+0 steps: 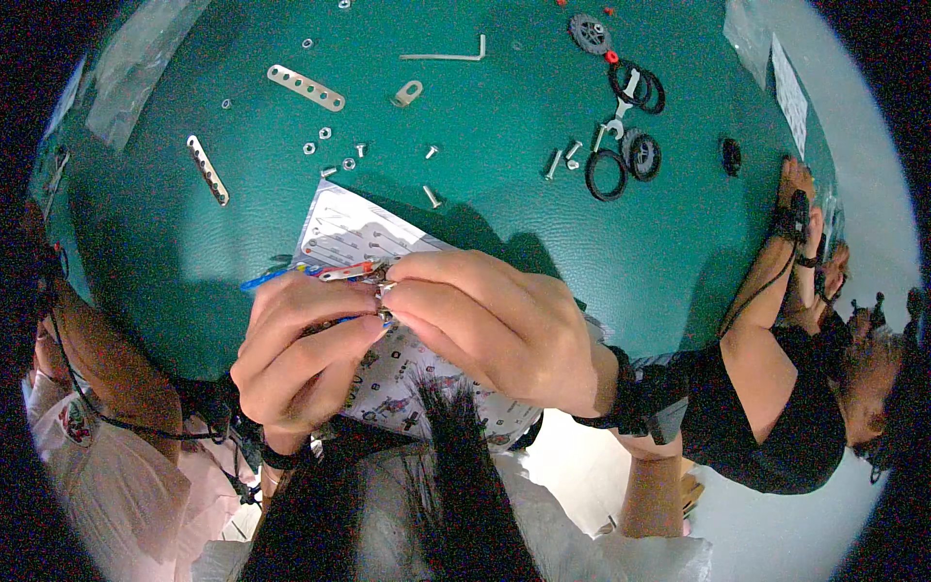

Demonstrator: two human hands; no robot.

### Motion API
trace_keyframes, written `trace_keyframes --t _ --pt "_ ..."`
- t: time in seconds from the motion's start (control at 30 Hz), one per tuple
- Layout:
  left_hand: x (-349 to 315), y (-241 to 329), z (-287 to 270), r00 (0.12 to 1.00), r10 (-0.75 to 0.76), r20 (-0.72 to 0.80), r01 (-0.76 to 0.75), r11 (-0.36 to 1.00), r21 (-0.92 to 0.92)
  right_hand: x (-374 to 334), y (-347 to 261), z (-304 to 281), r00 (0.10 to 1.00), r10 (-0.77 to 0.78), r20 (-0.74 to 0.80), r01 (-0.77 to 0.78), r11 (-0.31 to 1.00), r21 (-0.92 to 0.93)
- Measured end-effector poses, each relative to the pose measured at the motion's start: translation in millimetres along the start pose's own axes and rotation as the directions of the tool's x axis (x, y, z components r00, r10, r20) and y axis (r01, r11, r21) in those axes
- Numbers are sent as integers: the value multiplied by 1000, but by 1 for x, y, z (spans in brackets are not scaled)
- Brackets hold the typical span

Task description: The person assembles a metal toy by inserting a screw through a blue metal plate and a bracket, then threading a nut onto the screw. They tighten the nut using a hex key and a small wrench while referencing a manual.

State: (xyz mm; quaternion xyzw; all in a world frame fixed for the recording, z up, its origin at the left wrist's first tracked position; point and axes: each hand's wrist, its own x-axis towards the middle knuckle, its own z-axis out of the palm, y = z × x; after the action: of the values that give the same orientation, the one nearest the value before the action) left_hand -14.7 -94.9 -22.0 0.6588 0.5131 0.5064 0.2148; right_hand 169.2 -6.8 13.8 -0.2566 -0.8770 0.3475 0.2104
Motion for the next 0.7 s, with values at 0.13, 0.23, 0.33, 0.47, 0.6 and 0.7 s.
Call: trace_keyframes --t 0.13,0.23,0.33,0.47,0.6,0.7 --pt "-1 1 -1 1000 2 9 -2 1000 19 0 2 -3 999 -32 8 32 999 -15" --pt "0 0 1 1000 9 4 -9 1000 8 3 4 -6 998 -45 45 44 999 14" --pt "1 0 0 1000 16 -10 -16 1000 7 6 5 -8 995 -80 56 79 997 18" --pt "1 -1 0 1000 7 -13 -7 1000 1 7 7 -9 990 -115 83 116 993 -3" --pt "2 -1 0 1000 -5 -4 4 998 -68 7 6 -11 988 -129 88 129 992 0" --pt "2 0 3 998 -41 -38 37 994 -103 7 8 -11 988 -122 92 120 992 29"
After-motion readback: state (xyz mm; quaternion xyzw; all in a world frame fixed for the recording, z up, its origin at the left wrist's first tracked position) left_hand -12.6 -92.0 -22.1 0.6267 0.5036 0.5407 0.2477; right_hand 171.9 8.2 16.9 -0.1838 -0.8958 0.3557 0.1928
